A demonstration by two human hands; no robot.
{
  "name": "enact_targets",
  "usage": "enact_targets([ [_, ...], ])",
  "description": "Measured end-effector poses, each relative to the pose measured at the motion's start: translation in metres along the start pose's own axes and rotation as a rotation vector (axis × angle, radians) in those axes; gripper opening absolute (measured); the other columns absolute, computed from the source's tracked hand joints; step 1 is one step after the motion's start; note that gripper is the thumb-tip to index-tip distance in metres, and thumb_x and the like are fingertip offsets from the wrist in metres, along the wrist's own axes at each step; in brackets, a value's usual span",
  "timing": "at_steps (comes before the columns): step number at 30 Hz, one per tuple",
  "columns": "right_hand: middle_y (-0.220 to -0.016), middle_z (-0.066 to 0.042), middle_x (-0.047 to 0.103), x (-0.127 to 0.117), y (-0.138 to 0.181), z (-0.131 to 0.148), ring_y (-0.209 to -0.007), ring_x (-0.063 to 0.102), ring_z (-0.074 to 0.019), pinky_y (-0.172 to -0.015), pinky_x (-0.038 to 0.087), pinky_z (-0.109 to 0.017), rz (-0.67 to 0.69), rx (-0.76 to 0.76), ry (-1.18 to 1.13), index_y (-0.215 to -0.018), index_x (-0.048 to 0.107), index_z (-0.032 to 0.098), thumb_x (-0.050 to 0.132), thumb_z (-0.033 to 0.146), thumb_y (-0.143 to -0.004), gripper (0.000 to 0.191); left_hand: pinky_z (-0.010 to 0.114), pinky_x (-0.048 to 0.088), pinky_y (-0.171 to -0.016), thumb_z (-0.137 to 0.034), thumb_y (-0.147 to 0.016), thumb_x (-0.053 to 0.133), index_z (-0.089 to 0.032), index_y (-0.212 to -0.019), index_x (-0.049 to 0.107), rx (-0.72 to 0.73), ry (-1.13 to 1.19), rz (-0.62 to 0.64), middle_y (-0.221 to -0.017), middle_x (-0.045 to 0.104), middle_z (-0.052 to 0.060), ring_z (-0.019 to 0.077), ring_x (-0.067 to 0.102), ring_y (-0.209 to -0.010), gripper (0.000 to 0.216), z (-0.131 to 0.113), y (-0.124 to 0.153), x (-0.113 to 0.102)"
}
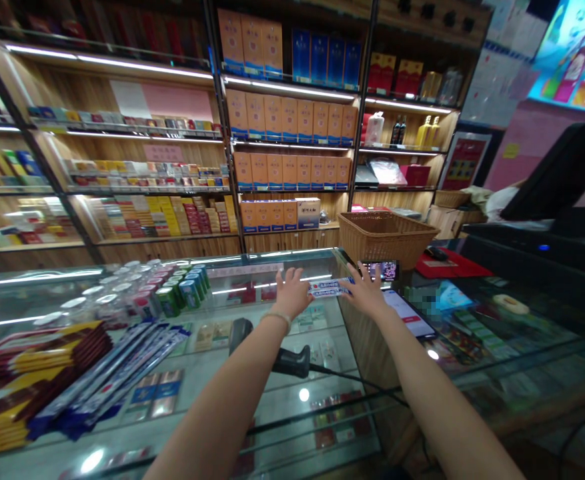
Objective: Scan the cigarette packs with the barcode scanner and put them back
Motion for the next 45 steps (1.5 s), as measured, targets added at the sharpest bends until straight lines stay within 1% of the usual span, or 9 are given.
enact_targets([
  [4,-0.167,-0.007,0.035,0.005,0.001,0.0,-0.155,0.024,-0.0383,-0.12,0.01,-0.074,-0.001,0.0,0.006,-0.126,0.072,0.037,0.065,0.039,-0.095,0.032,0.065,0.019,-0.122,-0.04,-0.089,0.067,-0.03,-0.107,0.079,0.009,-0.005,0.007,-0.157,0.049,0.007,0.0353,0.032,-0.149,0.024,-0.002,0.0,-0.001],
  [10,-0.168,-0.005,0.034,0.005,-0.001,0.0,-0.156,0.022,-0.0369,-0.12,0.01,-0.074,0.002,0.009,-0.012,-0.115,0.076,0.037,0.068,0.034,-0.093,0.024,0.063,0.017,-0.122,-0.037,-0.088,0.067,-0.03,-0.101,0.08,0.014,-0.005,0.019,-0.156,0.051,0.005,0.0347,0.031,-0.149,0.02,-0.003,0.0,-0.003],
  [13,-0.168,-0.005,0.034,0.003,-0.001,0.001,-0.156,0.021,-0.0361,-0.12,0.009,-0.073,0.008,0.022,-0.019,-0.112,0.077,0.035,0.07,0.032,-0.092,0.022,0.063,0.016,-0.122,-0.038,-0.088,0.066,-0.03,-0.103,0.079,-0.006,0.005,0.032,-0.156,0.051,0.005,0.0335,0.03,-0.15,0.021,0.0,0.0,-0.001],
  [21,-0.169,-0.005,0.031,0.001,0.0,0.005,-0.157,0.018,-0.0343,-0.121,0.009,-0.072,0.042,0.026,-0.035,-0.109,0.073,0.029,0.068,0.03,-0.091,0.019,0.065,0.025,-0.118,-0.043,-0.087,0.069,-0.029,-0.108,0.077,-0.083,0.037,0.097,-0.154,0.051,0.01,0.0365,0.032,-0.149,0.027,0.007,-0.003,0.007],
  [25,-0.168,-0.008,0.032,-0.001,0.0,0.005,-0.157,0.019,-0.034,-0.121,0.011,-0.071,0.024,0.012,-0.023,-0.111,0.07,0.026,0.067,0.028,-0.09,0.021,0.065,0.023,-0.119,-0.04,-0.087,0.07,-0.026,-0.111,0.075,-0.067,0.033,0.089,-0.153,0.051,0.012,0.0364,0.032,-0.149,0.029,0.004,-0.003,0.003],
  [30,-0.168,-0.009,0.033,-0.001,0.0,0.004,-0.157,0.018,-0.0337,-0.121,0.011,-0.071,0.006,-0.001,-0.031,-0.108,0.067,0.024,0.07,0.027,-0.087,0.021,0.066,0.02,-0.119,-0.036,-0.086,0.07,-0.027,-0.113,0.074,-0.035,0.021,0.072,-0.153,0.051,0.012,0.0361,0.031,-0.149,0.029,-0.001,-0.001,-0.003],
  [35,-0.167,-0.007,0.035,-0.004,0.0,0.005,-0.157,0.018,-0.0327,-0.121,0.011,-0.071,-0.011,-0.013,-0.052,-0.103,0.067,0.024,0.07,0.024,-0.085,0.018,0.066,0.019,-0.12,-0.034,-0.085,0.073,-0.028,-0.109,0.075,-0.022,0.011,0.071,-0.153,0.052,0.01,0.0358,0.03,-0.149,0.025,-0.002,-0.001,-0.006],
  [40,-0.167,-0.006,0.036,-0.006,0.001,0.004,-0.157,0.018,-0.0335,-0.12,0.01,-0.075,-0.02,-0.016,-0.069,-0.099,0.068,0.024,0.069,0.022,-0.086,0.013,0.067,0.019,-0.119,-0.032,-0.084,0.074,-0.029,-0.102,0.077,-0.005,-0.001,0.069,-0.152,0.054,0.008,0.0362,0.031,-0.149,0.019,-0.005,0.0,-0.009],
  [45,-0.165,-0.006,0.038,-0.009,0.001,0.005,-0.157,0.019,-0.0338,-0.12,0.011,-0.075,0.0,-0.043,-0.048,-0.098,0.071,0.024,0.066,0.023,-0.089,0.011,0.068,0.02,-0.118,-0.03,-0.084,0.073,-0.03,-0.097,0.079,0.017,-0.017,0.045,-0.149,0.057,0.005,0.0364,0.032,-0.148,0.014,-0.009,0.003,-0.017],
])
Point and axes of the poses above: each hand's wrist, its own y-axis away from the middle knuckle, its own x-axis out of the palm, z = x × y, the point moved 7 cm from there along -y, towards the middle knuckle
